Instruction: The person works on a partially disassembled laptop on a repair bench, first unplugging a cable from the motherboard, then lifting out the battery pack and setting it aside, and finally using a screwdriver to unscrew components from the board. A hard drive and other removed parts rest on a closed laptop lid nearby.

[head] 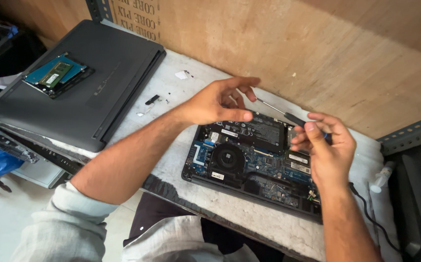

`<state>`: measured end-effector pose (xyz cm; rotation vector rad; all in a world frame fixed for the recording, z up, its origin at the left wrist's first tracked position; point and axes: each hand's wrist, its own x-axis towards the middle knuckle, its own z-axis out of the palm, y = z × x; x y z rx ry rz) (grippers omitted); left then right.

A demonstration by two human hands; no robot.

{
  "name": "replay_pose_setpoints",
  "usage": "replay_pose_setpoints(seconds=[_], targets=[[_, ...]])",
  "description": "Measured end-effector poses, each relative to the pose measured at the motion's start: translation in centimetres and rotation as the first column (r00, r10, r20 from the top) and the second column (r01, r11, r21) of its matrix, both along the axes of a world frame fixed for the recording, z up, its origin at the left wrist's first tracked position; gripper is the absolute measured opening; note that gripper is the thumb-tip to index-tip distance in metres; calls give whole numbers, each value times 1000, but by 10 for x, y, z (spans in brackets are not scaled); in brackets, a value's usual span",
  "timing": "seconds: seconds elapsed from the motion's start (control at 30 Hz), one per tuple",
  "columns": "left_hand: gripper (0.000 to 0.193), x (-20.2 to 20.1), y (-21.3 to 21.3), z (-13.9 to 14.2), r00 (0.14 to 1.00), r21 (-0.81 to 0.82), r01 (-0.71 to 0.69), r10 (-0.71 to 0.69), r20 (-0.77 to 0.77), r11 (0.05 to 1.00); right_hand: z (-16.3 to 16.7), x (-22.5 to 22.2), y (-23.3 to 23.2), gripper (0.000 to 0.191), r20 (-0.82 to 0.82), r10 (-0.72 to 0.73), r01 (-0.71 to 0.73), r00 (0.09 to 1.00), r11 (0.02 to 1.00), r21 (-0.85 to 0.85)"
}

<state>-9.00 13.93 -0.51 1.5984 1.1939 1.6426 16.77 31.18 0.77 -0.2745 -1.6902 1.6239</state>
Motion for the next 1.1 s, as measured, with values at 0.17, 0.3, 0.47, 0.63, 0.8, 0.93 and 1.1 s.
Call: replay_pose_setpoints(seconds=[0.17,0.3,0.47,0.63,0.8,0.93,1.1], targets=[[75,5,-2,4,938,-139,-214,164,-307,967,16,18,24,33,-44,-44,45,998,999,20],[54,26,8,-8,699,54,-256,223,-680,965,28,37,48,38,-111,-10,12,994,1000,18],[42,52,23,-23,567,146,-75,163,-807,986,32,52,68,42,-124,2,6,992,998,65],[42,67,26,-27,430,66,-134,118,-895,989,35,57,72,48,-145,2,8,989,998,69],[39,72,27,-24,446,61,-152,124,-887,987,33,50,61,48,-22,-17,23,1000,953,302],[38,75,27,-23,453,62,-164,131,-882,985,32,43,44,46,92,-55,0,994,860,510],[37,76,26,-22,438,88,-168,154,-886,982,34,36,23,47,118,-122,15,985,759,651]])
